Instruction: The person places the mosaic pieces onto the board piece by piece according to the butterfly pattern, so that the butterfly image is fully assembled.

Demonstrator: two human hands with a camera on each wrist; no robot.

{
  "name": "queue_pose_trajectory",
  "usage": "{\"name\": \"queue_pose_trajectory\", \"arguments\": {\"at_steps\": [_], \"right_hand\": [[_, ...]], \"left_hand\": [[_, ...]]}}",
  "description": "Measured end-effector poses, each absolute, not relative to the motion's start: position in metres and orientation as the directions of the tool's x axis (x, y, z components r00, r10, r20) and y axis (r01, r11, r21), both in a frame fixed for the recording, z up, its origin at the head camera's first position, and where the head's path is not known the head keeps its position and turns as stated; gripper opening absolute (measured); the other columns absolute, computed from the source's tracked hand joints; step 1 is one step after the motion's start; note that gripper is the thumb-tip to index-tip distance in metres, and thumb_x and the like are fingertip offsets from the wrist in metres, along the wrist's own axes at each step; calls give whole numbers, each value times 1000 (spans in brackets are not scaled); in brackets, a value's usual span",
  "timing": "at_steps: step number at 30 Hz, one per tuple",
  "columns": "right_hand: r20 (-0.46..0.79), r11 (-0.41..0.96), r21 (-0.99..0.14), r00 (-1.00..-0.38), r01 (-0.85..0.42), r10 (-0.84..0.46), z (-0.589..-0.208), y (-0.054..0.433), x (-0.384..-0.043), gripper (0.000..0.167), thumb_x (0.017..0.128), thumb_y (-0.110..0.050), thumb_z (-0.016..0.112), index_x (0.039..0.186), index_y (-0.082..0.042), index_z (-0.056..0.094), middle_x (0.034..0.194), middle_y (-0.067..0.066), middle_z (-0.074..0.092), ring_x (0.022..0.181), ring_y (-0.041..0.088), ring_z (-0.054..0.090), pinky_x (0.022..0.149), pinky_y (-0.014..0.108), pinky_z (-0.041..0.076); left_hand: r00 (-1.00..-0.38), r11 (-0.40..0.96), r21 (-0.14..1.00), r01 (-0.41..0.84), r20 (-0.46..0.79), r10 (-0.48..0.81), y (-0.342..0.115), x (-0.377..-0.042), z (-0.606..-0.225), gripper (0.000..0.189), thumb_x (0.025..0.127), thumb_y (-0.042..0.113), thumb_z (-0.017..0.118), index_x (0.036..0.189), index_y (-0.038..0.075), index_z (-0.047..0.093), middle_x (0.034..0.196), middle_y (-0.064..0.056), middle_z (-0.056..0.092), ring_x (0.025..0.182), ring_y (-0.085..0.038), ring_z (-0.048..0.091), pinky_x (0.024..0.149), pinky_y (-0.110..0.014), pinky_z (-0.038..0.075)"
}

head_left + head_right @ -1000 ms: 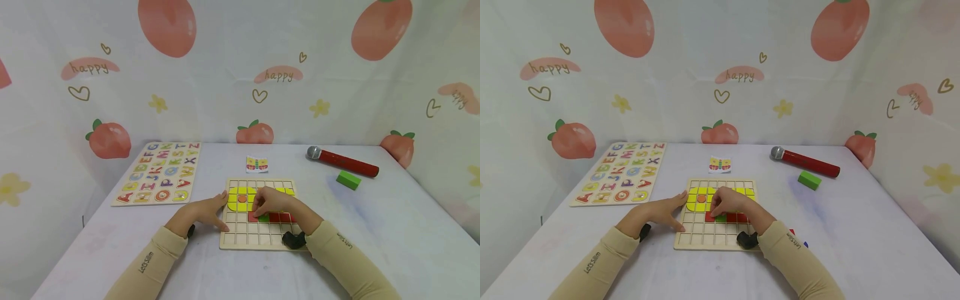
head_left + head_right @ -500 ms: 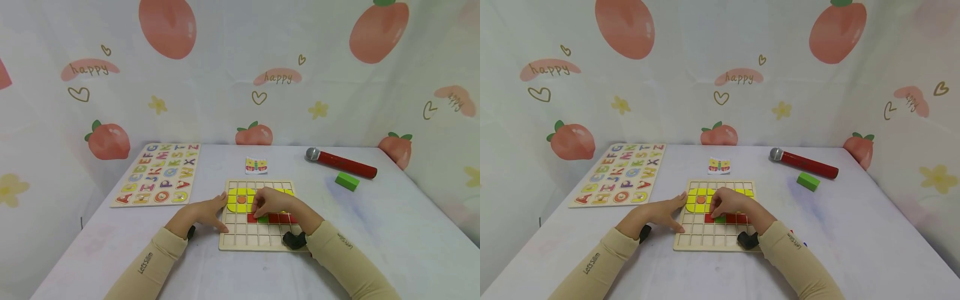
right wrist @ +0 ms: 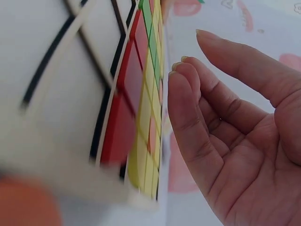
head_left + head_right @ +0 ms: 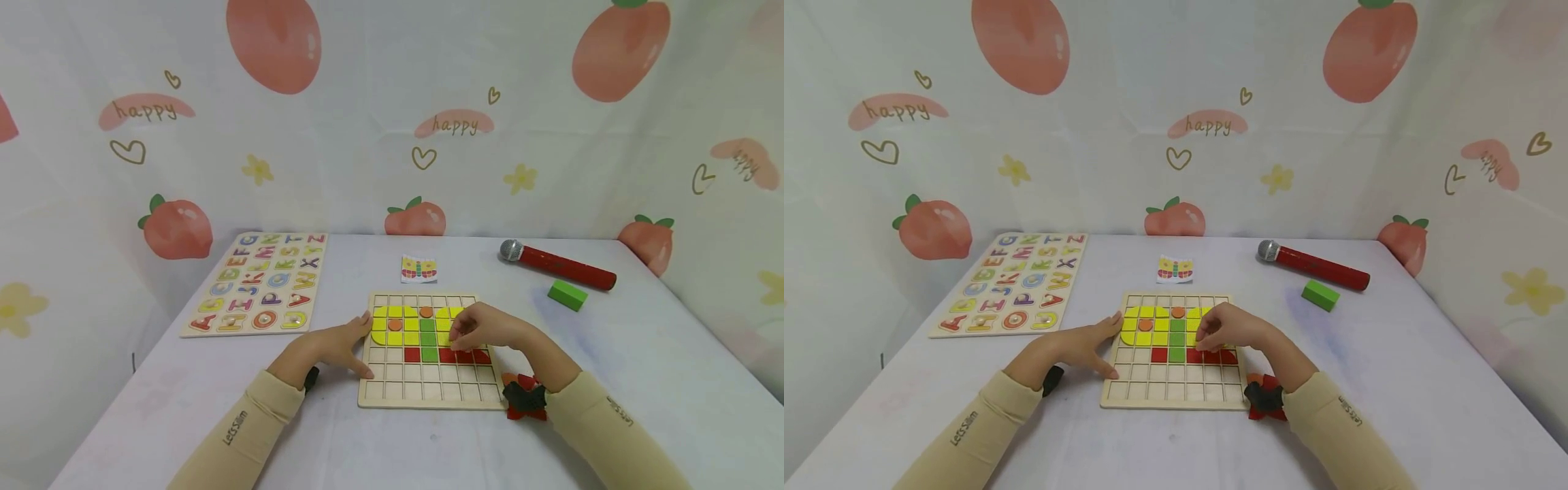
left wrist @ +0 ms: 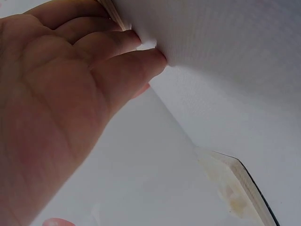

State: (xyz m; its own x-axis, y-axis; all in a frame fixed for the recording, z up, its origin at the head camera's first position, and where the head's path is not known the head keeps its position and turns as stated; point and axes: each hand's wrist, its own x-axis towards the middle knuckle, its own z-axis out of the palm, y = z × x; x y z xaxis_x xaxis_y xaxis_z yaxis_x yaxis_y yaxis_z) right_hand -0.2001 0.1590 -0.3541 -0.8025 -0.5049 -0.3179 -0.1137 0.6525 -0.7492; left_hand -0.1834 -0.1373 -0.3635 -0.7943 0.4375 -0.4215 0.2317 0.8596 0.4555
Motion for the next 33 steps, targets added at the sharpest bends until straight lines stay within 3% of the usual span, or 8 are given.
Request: {"name": "queue_pose_trajectory", "arguments": {"at_steps": [6,14,23,33], "right_hand": [[-322,672,-734,-823,-95,-468,-350,186,-189,20,81,-22,71,91,-5,67,77,-1,62,72,13,54,67,24,49],[-333,671,-740,-849,-33,-409,-352,217,-169,22,81,-16,71,96,-2,66,82,3,63,75,16,54,68,26,51],[-344,693,-721,-872,8,-348,-354,246,-141,28,82,-20,71,101,-1,65,83,3,63,75,16,55,64,26,50],[-303,592,-806,-845,-19,-440,-372,261,-116,32,79,-20,74,99,4,66,78,3,58,68,6,52,58,18,47]], "left_hand": [[-793,856,459,240,-416,446,-138,-183,-362,106,72,41,78,150,9,14,159,-5,3,146,-23,6,118,-42,15],[-793,855,459,241,-415,446,-139,-183,-363,107,72,40,78,150,8,13,159,-6,4,146,-24,6,118,-43,15],[-790,854,463,237,-419,447,-139,-184,-364,107,72,40,78,150,6,13,159,-7,3,146,-24,5,118,-43,14],[-789,854,465,232,-423,445,-139,-184,-364,107,72,41,78,150,8,12,159,-6,2,146,-24,5,118,-43,14]]}}
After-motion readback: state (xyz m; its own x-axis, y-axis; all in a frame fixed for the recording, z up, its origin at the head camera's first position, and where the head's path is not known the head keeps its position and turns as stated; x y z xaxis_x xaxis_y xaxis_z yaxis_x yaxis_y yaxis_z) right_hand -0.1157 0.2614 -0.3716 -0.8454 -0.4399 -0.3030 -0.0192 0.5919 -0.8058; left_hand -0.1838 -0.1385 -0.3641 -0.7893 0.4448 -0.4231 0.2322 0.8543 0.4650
